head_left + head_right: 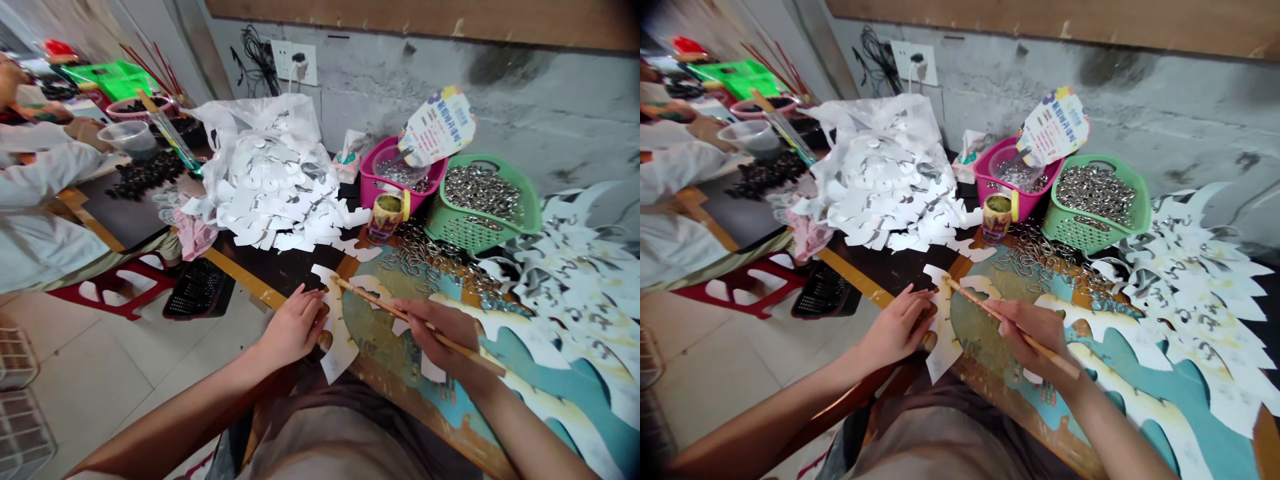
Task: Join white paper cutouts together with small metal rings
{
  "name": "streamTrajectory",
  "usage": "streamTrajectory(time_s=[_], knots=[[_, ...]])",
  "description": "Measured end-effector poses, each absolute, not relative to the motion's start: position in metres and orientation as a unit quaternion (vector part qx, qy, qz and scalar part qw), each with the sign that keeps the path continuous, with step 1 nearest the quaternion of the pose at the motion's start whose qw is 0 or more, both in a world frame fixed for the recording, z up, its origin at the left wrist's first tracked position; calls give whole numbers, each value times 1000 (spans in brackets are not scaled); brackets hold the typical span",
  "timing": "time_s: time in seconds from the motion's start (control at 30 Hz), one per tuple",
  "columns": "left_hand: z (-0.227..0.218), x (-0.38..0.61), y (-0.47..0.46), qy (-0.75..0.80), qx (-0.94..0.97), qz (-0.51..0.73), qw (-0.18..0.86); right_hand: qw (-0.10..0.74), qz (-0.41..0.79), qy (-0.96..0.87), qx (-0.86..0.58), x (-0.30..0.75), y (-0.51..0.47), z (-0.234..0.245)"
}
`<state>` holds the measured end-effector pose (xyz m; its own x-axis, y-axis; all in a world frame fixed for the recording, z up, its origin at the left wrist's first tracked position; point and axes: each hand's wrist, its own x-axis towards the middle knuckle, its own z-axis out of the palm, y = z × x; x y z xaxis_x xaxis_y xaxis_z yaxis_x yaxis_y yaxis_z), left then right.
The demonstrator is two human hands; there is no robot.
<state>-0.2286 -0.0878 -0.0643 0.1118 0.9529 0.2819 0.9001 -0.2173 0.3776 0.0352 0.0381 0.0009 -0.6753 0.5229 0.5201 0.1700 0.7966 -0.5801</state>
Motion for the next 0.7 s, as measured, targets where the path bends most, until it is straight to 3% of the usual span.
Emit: streamTrajectory(time_s=[0.3,0.5,0.6,0.7], knots=[[-66,-228,-89,625,743,236,52,405,359,-799,-263,55,37,-7],[-65,-229,-89,624,744,232,51,387,434,-771,-258,65,40,-10],[-65,-229,-89,625,744,231,49,418,423,-750,-290,67,40,-10],[-65,-229,-89,627,742,231,50,396,426,-766,-276,67,37,-11]])
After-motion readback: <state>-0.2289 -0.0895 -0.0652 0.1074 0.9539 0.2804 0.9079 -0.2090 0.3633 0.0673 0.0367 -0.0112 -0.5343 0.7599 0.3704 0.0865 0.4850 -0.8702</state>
